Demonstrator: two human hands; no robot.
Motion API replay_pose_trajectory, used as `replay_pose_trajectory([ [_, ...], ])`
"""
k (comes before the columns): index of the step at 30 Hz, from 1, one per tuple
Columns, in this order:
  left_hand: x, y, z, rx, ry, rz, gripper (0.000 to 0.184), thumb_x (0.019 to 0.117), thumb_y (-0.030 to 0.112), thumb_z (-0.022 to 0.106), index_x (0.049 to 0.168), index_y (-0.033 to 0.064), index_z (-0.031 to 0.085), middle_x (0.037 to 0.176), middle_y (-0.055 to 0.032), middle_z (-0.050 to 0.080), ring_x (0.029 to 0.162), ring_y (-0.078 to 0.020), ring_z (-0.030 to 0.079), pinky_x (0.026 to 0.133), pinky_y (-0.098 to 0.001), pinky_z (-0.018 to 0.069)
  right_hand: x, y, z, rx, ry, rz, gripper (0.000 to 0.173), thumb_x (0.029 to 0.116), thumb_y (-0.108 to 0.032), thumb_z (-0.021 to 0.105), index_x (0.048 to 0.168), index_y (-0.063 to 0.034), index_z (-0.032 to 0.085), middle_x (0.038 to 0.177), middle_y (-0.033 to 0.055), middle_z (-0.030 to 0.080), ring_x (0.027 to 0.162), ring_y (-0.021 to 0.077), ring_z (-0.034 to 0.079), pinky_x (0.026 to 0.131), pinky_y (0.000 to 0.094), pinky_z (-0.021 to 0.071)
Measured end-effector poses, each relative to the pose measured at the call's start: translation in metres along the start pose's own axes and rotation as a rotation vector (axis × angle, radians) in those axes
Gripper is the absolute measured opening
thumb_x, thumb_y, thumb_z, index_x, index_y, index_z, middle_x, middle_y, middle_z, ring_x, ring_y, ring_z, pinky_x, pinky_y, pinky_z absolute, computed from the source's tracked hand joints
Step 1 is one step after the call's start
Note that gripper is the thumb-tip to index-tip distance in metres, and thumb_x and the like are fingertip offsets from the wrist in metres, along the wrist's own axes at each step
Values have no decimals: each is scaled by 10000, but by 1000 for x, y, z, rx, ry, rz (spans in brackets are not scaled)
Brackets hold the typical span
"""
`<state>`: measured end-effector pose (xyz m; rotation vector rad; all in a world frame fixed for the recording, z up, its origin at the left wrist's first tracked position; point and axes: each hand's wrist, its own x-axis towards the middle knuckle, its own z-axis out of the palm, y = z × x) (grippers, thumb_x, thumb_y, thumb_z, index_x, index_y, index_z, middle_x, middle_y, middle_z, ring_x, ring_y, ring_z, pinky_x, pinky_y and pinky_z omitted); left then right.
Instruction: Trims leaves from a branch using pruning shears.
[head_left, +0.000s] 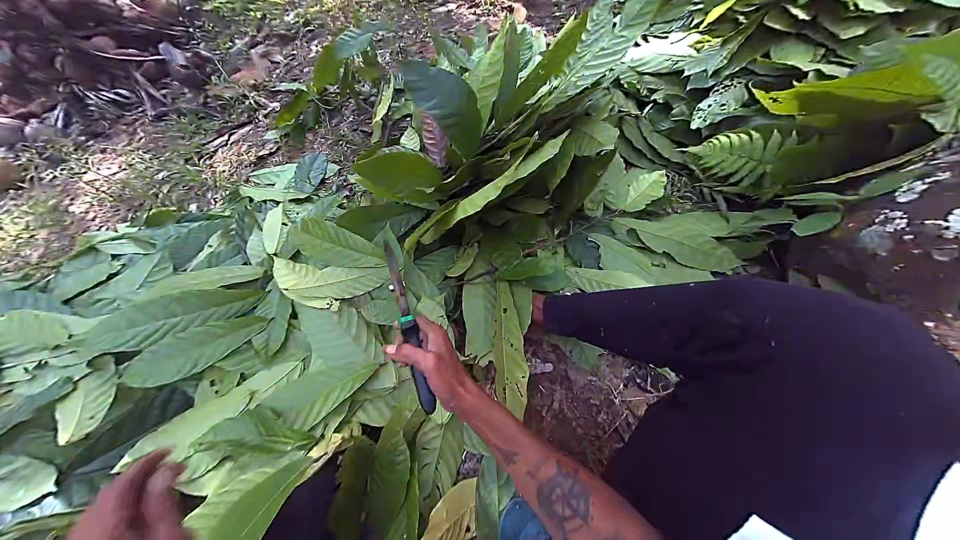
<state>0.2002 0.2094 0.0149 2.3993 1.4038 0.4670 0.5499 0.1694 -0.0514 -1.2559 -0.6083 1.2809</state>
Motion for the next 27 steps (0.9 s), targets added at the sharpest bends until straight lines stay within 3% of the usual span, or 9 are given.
replay_pose_trajectory([
  [2, 86, 92, 97, -32, -139, 250, 293, 1032, 96, 520, 1207, -89, 665, 1032, -267, 713, 892, -410, 725, 787, -564, 586, 2, -8, -16, 25, 110, -47, 457, 886, -152, 654, 1262, 87, 553, 895, 64, 609, 760, 100, 594, 724, 270, 523],
  [5, 159, 180, 216, -89, -455, 255, 330, 995, 15, 536, 1291, -100, 624, 1214, -320, 652, 1144, -483, 637, 977, -601, 494, 5, -26, -47, 8, 240, -129, 494, 854, -180, 649, 1259, 86, 557, 949, 74, 629, 815, 86, 612, 757, 270, 530],
  [8, 203, 209, 301, 20, -586, 97, 485, 996, 121, 573, 1461, -6, 518, 1427, -339, 506, 1331, -525, 476, 1047, -658, 401, 5, -41, -77, 2, 358, -212, 513, 831, -184, 633, 1254, 93, 548, 924, 41, 629, 818, 64, 625, 762, 249, 543],
  [11, 214, 202, 351, 104, -635, 10, 376, 1001, 74, 541, 1363, -10, 599, 1415, -314, 534, 1340, -521, 467, 1067, -685, 366, 9, -44, -97, 37, 415, -270, 513, 853, -171, 586, 1268, 121, 512, 900, 26, 614, 786, 73, 622, 754, 244, 549],
  [13, 211, 195, 343, 105, -674, 9, 315, 1051, 128, 471, 1280, 0, 646, 1296, -265, 636, 1230, -463, 594, 1006, -633, 463, 10, -44, -99, 75, 431, -278, 494, 860, -161, 566, 1260, 122, 505, 884, 22, 614, 775, 71, 623, 754, 239, 550],
  [17, 191, 169, 294, -410, -444, 136, 289, 1025, 119, 499, 1033, -86, 702, 874, -229, 706, 862, -356, 704, 837, -531, 540, 3, -51, -89, 92, 376, -299, 487, 856, -152, 568, 1257, 115, 502, 878, 8, 610, 782, 62, 627, 764, 231, 553],
  [20, 164, 153, 252, -910, -342, -16, 277, 1059, 154, 407, 892, 51, 604, 602, 72, 462, 502, -24, 444, 495, -205, 408, -9, -60, -78, 94, 246, -374, 493, 869, -176, 580, 1266, 106, 501, 891, 2, 632, 802, 70, 633, 757, 234, 549],
  [23, 137, 150, 202, -1400, -178, -238, 298, 1070, 184, 323, 849, 158, 521, 522, 142, 410, 419, 27, 375, 417, -146, 339, -28, -78, -65, 141, 50, -484, 587, 887, -281, 646, 1309, 81, 462, 968, -12, 638, 872, 98, 648, 820, 290, 574],
  [27, 111, 165, 138, -1579, 225, -364, 382, 1091, 129, 201, 979, 148, 565, 639, 107, 638, 524, 20, 576, 500, -158, 498, -56, -99, -55, 65, -249, -568, 732, 869, -442, 725, 1369, 27, 469, 1082, -16, 639, 962, 95, 635, 873, 286, 561],
])
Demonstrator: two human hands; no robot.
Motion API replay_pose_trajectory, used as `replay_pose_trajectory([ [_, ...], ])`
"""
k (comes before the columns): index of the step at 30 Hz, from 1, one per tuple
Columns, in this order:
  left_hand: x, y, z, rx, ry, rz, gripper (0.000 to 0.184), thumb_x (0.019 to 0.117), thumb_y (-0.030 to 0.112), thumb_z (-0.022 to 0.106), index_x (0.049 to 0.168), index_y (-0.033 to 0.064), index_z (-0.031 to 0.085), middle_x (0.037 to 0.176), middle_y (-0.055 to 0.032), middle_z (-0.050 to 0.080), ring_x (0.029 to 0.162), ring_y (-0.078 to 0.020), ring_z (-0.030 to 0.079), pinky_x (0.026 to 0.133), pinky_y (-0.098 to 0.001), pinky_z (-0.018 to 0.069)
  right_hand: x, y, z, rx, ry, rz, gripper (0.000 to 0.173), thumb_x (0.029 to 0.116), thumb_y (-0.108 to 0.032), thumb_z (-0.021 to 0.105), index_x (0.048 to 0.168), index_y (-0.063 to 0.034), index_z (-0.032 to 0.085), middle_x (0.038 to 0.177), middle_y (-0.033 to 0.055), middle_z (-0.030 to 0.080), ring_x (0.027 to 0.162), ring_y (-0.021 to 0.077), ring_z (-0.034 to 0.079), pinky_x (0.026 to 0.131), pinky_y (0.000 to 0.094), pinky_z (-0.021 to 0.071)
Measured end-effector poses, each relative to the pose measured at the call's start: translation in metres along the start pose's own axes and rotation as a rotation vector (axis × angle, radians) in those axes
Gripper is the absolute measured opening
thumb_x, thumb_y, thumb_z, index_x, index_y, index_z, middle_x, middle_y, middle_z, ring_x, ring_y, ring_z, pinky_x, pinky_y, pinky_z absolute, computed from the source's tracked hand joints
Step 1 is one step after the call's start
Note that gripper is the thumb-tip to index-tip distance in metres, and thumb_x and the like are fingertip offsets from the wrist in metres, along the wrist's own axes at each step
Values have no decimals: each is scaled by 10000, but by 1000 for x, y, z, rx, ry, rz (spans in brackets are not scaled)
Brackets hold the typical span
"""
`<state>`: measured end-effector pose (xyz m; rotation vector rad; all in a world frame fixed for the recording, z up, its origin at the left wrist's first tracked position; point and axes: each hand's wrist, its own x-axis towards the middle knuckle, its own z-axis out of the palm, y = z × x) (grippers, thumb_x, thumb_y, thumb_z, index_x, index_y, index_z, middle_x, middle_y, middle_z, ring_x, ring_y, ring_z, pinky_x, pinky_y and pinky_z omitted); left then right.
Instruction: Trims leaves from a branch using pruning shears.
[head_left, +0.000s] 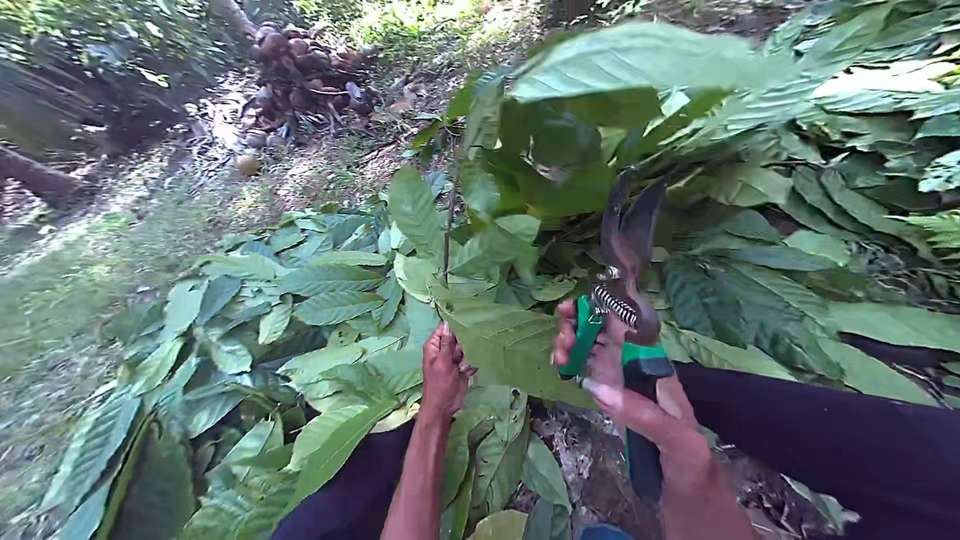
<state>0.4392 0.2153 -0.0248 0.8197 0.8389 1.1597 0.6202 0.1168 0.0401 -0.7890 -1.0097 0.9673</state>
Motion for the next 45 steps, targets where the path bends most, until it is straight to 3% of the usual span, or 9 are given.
replay_pose_trajectory([
  [3, -10, 28, -12, -18, -97, 106, 289, 1065, 92, 271, 1307, 79, 428, 971, 66, 734, 839, -49, 717, 740, -250, 614, -12, -17, 15, -301, -159, 12, 823, 858, -523, 713, 1347, 104, 501, 1087, 34, 643, 971, 51, 614, 855, 226, 544],
  [7, -1, 39, -33, 115, -150, 296, 293, 1072, 185, 404, 1326, 39, 395, 820, 43, 679, 546, -7, 563, 534, -177, 500, -27, -34, 36, -749, -317, 24, 814, 733, -488, 779, 1314, 50, 592, 1086, 102, 672, 928, 118, 645, 797, 298, 566],
  [12, -12, 50, -36, 352, -18, 390, 331, 1010, 4, 388, 1333, -66, 410, 935, -65, 744, 592, -47, 618, 568, -222, 527, -31, -9, 63, -992, -316, 219, 756, 710, -439, 777, 1294, 14, 620, 1042, 119, 677, 867, 250, 667, 737, 465, 561],
  [16, -25, 52, -37, 485, 79, 443, 267, 1019, -25, 429, 1274, -94, 470, 765, -31, 669, 553, -86, 641, 574, -279, 594, -15, 12, 73, -1140, -316, 473, 736, 778, -376, 795, 1351, 31, 575, 1166, 185, 657, 996, 336, 658, 862, 538, 522],
  [25, -35, 44, -43, 676, 148, 533, 284, 969, -36, 518, 1229, -147, 547, 1021, -136, 758, 896, -136, 745, 830, -309, 605, -21, 19, 94, -1147, -330, 385, 614, 806, -291, 795, 1263, 75, 610, 1059, 212, 678, 907, 360, 674, 788, 538, 538],
  [32, -36, 47, -45, 658, 155, 515, 244, 993, -28, 520, 1208, -138, 555, 998, -127, 739, 830, -126, 741, 773, -298, 623, -30, 51, 82, -1112, -165, 138, 372, 734, -286, 783, 942, 11, 704, 701, 92, 646, 613, 255, 627, 575, 476, 502],
  [37, -34, 56, -59, 227, -17, 269, 260, 1057, 22, 383, 1312, -21, 398, 990, -78, 742, 810, -179, 741, 772, -355, 625, -15, 43, 68, -1010, -276, 397, 549, 758, -371, 789, 1153, -11, 661, 856, 83, 647, 741, 232, 616, 691, 472, 511],
  [41, -21, 47, -72, -160, 38, 98, 320, 1108, 203, 166, 1129, 101, 468, 589, 51, 497, 448, -72, 504, 462, -223, 495, -10, 42, 51, -1011, -334, 584, 608, 766, -374, 817, 1231, -31, 629, 931, 100, 657, 822, 256, 629, 760, 499, 510],
  [45, -11, 31, -81, -29, 151, 157, 205, 1098, 103, 266, 1222, 63, 424, 578, 55, 440, 434, -64, 465, 441, -215, 468, -14, 46, 29, -947, -341, 646, 611, 743, -371, 817, 1226, -43, 638, 934, 87, 663, 845, 242, 643, 774, 483, 521],
])
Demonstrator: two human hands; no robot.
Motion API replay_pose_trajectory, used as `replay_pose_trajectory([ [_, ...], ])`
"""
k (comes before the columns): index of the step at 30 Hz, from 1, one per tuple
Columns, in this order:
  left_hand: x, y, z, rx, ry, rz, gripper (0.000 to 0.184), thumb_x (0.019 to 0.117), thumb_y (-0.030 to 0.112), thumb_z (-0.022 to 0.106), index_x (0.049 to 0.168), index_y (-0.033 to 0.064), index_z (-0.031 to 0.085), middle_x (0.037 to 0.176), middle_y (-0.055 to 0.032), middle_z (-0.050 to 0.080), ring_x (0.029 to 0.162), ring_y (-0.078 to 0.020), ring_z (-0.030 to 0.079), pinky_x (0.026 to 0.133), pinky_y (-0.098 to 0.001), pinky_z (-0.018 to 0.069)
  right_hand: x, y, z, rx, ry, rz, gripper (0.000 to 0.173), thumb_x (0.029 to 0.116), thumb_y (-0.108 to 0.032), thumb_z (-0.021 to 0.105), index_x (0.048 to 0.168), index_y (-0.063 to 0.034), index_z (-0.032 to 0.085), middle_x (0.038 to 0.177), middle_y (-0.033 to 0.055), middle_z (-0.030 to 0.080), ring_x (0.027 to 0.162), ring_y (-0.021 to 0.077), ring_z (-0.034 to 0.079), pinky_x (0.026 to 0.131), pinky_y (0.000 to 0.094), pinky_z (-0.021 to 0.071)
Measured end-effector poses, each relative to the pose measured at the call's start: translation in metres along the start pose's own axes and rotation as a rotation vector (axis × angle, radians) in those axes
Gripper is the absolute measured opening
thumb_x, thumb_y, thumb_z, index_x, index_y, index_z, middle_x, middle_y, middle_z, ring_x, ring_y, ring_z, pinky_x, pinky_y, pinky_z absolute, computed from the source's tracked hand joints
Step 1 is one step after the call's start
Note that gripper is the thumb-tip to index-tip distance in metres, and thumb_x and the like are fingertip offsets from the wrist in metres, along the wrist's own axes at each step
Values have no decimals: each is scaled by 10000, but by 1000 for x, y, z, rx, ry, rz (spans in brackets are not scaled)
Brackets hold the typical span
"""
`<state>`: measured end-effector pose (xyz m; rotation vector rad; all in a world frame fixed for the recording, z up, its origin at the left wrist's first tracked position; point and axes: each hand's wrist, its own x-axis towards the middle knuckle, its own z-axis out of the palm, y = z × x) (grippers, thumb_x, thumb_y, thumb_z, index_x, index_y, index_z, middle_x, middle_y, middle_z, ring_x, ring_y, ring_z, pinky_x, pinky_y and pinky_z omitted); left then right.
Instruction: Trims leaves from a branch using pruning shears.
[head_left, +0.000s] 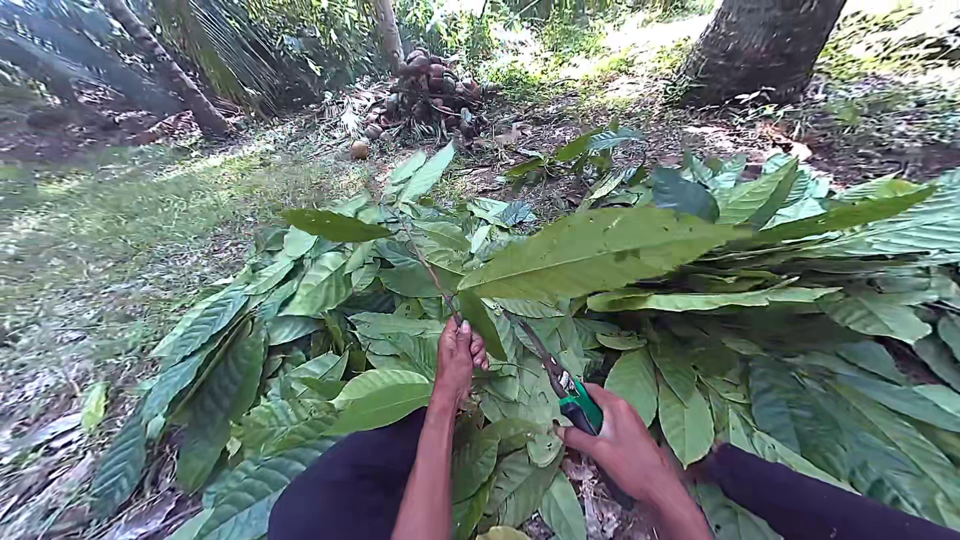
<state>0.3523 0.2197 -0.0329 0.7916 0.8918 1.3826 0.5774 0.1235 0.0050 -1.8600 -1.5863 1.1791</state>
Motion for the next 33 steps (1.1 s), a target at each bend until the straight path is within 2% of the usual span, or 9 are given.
replay_pose_trajectory([
  [2, 4, -1, -2, 117, 11, 92, 292, 1071, 59, 312, 1338, 1, 417, 611, 51, 472, 456, -57, 486, 451, -217, 476, -2, 5, -6, 39, -21, -33, 636, 729, -392, 801, 1243, -53, 642, 928, 69, 664, 824, 210, 638, 762, 456, 524],
  [5, 4, 3, 2, 232, -9, 167, 312, 1060, 43, 349, 1344, -22, 462, 657, 53, 492, 482, -27, 436, 449, -186, 393, -5, 4, -7, 202, -112, -134, 595, 709, -410, 755, 1193, -80, 654, 869, -20, 658, 748, 88, 633, 685, 312, 539],
  [8, -1, 5, 9, 342, -22, 216, 311, 1064, 58, 351, 1330, -38, 481, 688, 57, 516, 499, -13, 423, 449, -179, 363, -6, -7, 10, 543, -286, -182, 481, 782, -347, 718, 1156, -55, 643, 803, -61, 648, 682, 45, 621, 638, 241, 535],
  [10, -6, 4, 13, 384, -16, 250, 261, 1064, 58, 361, 1256, -29, 514, 695, 70, 508, 515, -5, 430, 462, -174, 372, -6, -18, 25, 685, -353, -124, 404, 813, -303, 689, 1117, -45, 627, 753, -54, 633, 644, 59, 621, 631, 242, 543],
  [15, -18, 3, 16, 508, 14, 314, 202, 1045, 40, 406, 1137, -29, 572, 730, 50, 529, 578, -21, 503, 520, -188, 440, 2, -42, 43, 714, -310, -31, 310, 830, -278, 681, 1042, -58, 625, 716, -29, 601, 599, 82, 603, 598, 251, 541],
  [19, -23, -1, 16, 549, 18, 335, 199, 1043, 46, 422, 1128, -33, 585, 749, 43, 557, 588, -16, 519, 538, -186, 458, 7, -47, 44, 709, -298, -32, 302, 830, -278, 687, 1030, -60, 627, 726, -24, 600, 602, 83, 602, 606, 250, 541],
  [24, -27, -6, 22, 596, 0, 375, 241, 1008, 26, 450, 1147, -99, 602, 821, 4, 621, 649, 26, 554, 604, -152, 482, 8, -46, 47, 702, -270, -58, 315, 820, -278, 695, 1037, -57, 636, 723, -24, 615, 591, 77, 605, 589, 242, 536],
  [30, -25, -5, 25, 514, -19, 334, 238, 1002, -7, 454, 1168, -95, 599, 790, 21, 636, 618, 15, 571, 584, -160, 501, 6, -44, 55, 810, -202, -69, 194, 836, -218, 692, 939, -57, 657, 631, -19, 605, 511, 82, 587, 521, 237, 528],
  [33, -23, -6, 25, 428, -8, 350, 185, 1013, -17, 451, 1110, -76, 597, 773, 4, 655, 578, -26, 593, 550, -193, 526, 7, -44, 58, 929, -199, -69, 145, 874, -167, 650, 928, -32, 653, 618, -3, 603, 499, 91, 584, 518, 242, 538],
])
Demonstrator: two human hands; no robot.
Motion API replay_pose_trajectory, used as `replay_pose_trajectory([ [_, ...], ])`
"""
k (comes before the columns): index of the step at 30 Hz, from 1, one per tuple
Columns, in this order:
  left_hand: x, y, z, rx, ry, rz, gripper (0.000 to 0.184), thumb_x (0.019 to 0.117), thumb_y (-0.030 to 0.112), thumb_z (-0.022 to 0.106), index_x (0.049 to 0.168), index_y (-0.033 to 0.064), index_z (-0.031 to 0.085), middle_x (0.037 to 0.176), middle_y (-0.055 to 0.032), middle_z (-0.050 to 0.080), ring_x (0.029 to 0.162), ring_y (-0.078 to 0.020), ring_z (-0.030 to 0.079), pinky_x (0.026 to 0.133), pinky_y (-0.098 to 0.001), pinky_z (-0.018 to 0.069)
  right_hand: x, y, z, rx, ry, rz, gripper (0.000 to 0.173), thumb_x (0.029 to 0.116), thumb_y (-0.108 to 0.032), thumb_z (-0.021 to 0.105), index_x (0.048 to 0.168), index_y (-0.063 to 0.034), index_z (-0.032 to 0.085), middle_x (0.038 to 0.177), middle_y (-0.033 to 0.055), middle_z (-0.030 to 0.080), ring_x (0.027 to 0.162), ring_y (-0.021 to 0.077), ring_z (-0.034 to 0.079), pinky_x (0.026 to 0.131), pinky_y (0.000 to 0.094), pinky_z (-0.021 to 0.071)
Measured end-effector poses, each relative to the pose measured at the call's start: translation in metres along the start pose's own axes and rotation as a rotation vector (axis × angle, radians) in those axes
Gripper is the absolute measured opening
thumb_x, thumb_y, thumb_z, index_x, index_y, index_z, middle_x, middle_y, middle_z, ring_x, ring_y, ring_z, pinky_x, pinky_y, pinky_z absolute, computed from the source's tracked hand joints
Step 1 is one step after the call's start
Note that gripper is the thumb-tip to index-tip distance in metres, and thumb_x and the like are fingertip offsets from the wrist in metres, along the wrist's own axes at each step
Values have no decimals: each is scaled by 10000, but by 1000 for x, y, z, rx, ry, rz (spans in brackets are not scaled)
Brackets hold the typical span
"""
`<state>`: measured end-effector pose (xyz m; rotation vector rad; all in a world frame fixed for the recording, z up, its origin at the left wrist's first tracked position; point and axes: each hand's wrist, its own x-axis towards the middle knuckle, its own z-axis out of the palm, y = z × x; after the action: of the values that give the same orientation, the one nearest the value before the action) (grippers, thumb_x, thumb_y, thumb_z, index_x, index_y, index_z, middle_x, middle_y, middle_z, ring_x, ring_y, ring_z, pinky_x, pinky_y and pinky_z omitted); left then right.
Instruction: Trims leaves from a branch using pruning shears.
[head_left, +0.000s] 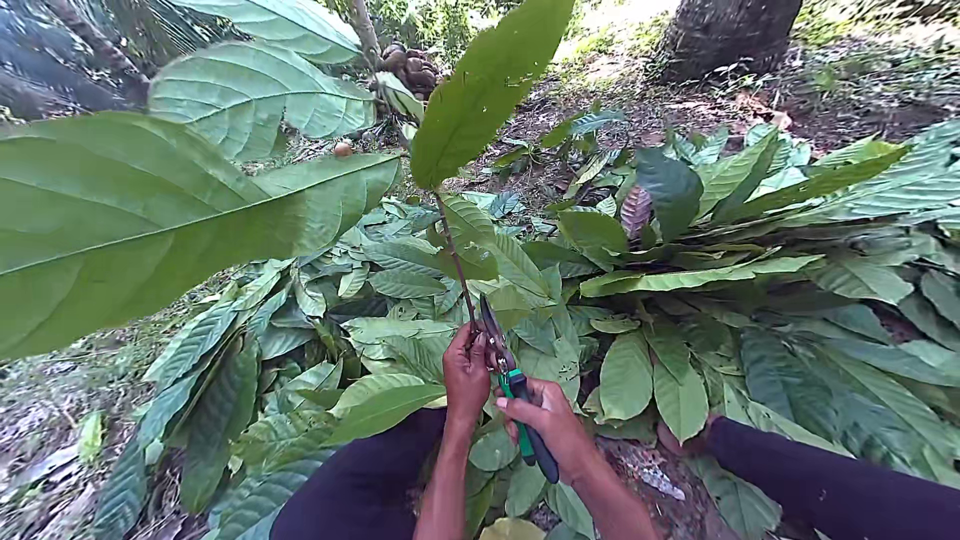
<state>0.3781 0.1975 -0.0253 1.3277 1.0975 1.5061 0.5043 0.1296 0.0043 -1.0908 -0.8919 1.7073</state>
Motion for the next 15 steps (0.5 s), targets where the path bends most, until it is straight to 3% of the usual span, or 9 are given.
replay_pose_trajectory([
  [2, 0, 2, -1, 38, 69, 31, 172, 1017, -31, 433, 1097, -71, 580, 807, -14, 682, 514, -20, 559, 489, -189, 504, 1, 1, -5, 11, -9, 4, 207, 873, -183, 635, 996, -18, 644, 661, 0, 615, 540, 101, 603, 557, 255, 555],
  [4, 5, 6, -6, 320, 208, 139, 221, 1004, -34, 457, 1141, -94, 620, 877, -51, 723, 503, -27, 558, 475, -199, 497, 1, 0, -14, -25, -9, 13, 304, 849, -212, 641, 1070, -2, 629, 692, -6, 627, 574, 105, 622, 590, 268, 566],
  [6, 16, 12, -17, 667, 331, 284, 288, 960, -60, 488, 1183, -116, 660, 958, -145, 739, 613, -140, 640, 578, -301, 547, -1, -1, -22, -64, 2, 26, 353, 836, -223, 643, 1108, 0, 617, 705, -18, 628, 586, 100, 625, 603, 268, 568],
  [8, 30, 20, -24, 787, 327, 314, 305, 964, -60, 501, 1218, -122, 657, 978, -206, 734, 779, -265, 713, 723, -406, 590, 0, 0, -26, -72, 21, 38, 352, 833, -213, 630, 1113, 0, 611, 700, -15, 630, 581, 107, 629, 598, 278, 572],
  [9, 35, 25, -24, 737, 253, 244, 309, 993, -22, 494, 1249, -101, 647, 950, -181, 722, 788, -251, 696, 738, -404, 578, 1, 1, -28, -68, 34, 41, 346, 834, -214, 628, 1105, 0, 610, 694, -11, 628, 575, 108, 629, 591, 278, 573],
  [11, 42, 33, -19, 394, -26, -3, 341, 1067, 85, 401, 1339, -28, 571, 837, -41, 620, 648, -96, 545, 603, -263, 479, 3, 4, -30, -67, 67, 33, 335, 837, -212, 634, 1094, 1, 608, 682, -10, 619, 562, 104, 617, 576, 273, 564],
  [13, 45, 31, -4, -166, -294, -233, 318, 1105, 190, 267, 1271, 55, 502, 719, 55, 506, 514, -15, 447, 470, -171, 408, 4, 7, -33, -93, 108, 17, 333, 820, -227, 662, 1068, -10, 609, 683, -11, 609, 559, 96, 604, 572, 265, 553],
  [15, 44, 19, 13, -407, -315, -294, 253, 1101, 187, 265, 1195, 95, 481, 654, 81, 455, 467, -6, 410, 428, -161, 377, 1, 9, -38, -167, 157, 1, 393, 788, -273, 692, 1074, -13, 620, 709, -8, 615, 574, 94, 604, 580, 269, 545],
])
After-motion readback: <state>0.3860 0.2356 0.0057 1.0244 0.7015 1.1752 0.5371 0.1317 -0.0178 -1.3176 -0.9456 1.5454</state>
